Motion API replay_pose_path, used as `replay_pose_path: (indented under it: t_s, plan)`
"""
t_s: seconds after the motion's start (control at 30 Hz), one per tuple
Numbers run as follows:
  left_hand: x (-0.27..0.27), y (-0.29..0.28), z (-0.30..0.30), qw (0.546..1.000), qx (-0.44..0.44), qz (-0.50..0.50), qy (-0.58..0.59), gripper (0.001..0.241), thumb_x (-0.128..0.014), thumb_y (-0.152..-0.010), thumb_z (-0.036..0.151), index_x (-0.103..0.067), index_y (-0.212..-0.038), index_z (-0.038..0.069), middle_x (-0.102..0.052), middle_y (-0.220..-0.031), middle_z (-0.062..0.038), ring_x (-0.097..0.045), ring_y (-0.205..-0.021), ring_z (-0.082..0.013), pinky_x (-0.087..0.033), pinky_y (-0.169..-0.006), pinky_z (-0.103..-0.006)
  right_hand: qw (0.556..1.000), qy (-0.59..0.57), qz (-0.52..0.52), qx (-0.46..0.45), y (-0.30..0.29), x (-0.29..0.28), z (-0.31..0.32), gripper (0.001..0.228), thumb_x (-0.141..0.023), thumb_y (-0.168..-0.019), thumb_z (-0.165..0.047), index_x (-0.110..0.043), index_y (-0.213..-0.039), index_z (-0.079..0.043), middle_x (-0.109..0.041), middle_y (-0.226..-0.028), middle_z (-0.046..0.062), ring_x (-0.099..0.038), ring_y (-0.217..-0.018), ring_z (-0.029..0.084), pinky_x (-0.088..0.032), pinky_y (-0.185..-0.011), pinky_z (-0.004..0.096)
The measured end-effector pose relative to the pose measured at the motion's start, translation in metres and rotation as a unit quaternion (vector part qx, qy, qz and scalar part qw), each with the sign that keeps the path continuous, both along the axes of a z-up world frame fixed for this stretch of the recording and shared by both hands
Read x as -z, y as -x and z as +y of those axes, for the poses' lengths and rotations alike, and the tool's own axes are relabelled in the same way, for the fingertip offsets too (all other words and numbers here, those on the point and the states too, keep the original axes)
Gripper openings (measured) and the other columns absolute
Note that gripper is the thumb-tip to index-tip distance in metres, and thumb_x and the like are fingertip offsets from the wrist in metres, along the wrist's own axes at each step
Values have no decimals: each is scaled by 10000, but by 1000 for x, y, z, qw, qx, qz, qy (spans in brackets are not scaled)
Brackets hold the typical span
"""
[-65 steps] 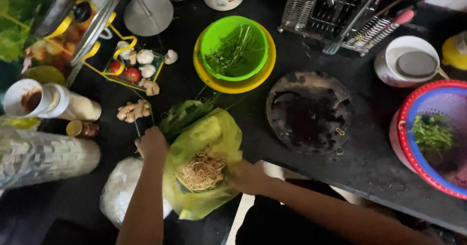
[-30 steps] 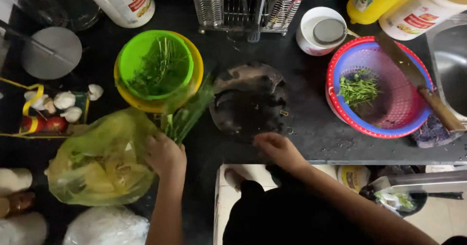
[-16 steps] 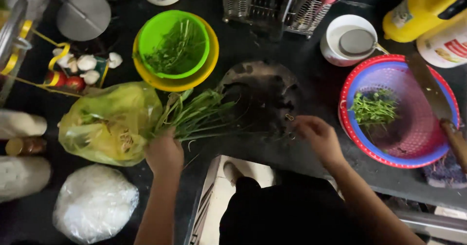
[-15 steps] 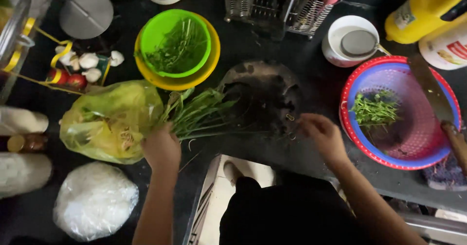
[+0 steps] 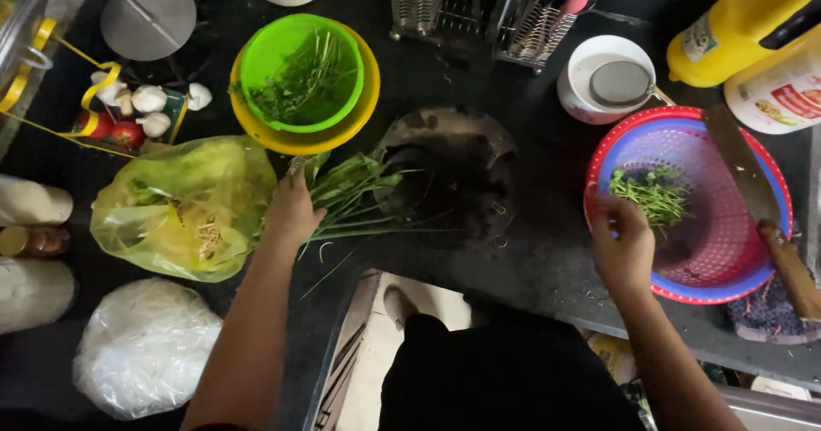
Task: Cleaning and trimming coriander and green onions at a kitchen counter.
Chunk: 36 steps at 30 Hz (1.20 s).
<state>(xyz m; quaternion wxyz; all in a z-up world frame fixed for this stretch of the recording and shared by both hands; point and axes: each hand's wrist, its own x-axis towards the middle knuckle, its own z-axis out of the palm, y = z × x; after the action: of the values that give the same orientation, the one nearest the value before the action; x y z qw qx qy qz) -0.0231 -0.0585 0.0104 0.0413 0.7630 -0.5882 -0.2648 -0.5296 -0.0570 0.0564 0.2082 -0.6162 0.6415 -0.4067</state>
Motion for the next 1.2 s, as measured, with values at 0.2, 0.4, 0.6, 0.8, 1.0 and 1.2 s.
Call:
replay_pose_path:
  t_s: [0.2,0.4,0.6,0.8,1.0,1.2]
  plan:
    - [106,-34,-12,989,33,-132,-50,802,-826,-854,380,-527,-1482,-20,-578,-1412,-301,-600,-1272,-524,-475,-1040,-671,999,-22,-28,-19,-16,4,7,168,-640,-1046,32,-747,-1156,-38,-674,-1046,194,-705,-1015,408,-591,-888,529]
    - [34,-28,-5,995,32,-59,-69,789,-738,-920,544,-617,-1395,-73,-589,-1382,-341,-580,-1283,-539,-438,-1093,-628,994,-42,7,-99,-35,-5,8,197,-671,-990,-62,-782,-1147,-106,-748,-1121,151,-711,-1113,370,-562,-960,469]
    - [59,-62,2,990,-98,94,-28,820,-622,-1019,617,-541,-1484,-54,-617,-1390,-301,-630,-1241,-472,-527,-1013,-595,985,-90,32,-143,-49,-3,4,220,-655,-1004,-132,-778,-1184,-155,-764,-1136,138,-719,-1093,372,-568,-946,484]
    - [50,-75,9,977,-135,164,2,656,-575,-1066,569,-536,-1380,-6,-617,-1371,-287,-604,-1288,-442,-503,-1059,-585,979,-128,27,-156,-66,-8,1,236,-658,-990,-125,-796,-1179,-149,-784,-1076,111,-754,-974,323,-605,-872,434]
    - [-11,-46,20,964,-145,205,-86,1139,-632,-947,704,-202,-1633,-98,-241,-1675,-339,-283,-1546,-466,-293,-1233,-631,968,-124,27,-216,-104,-30,8,234,-668,-954,-98,-774,-1160,-63,-775,-1062,204,-756,-924,420,-609,-813,527]
    - [32,-59,20,950,-170,262,-18,939,-595,-1074,502,-99,-1642,-57,-329,-1617,-337,-722,-1115,-301,-582,-980,-500,951,-147,36,-269,-122,-24,10,238,-670,-966,-102,-775,-1178,-85,-788,-1023,169,-780,-879,364,-647,-746,459]
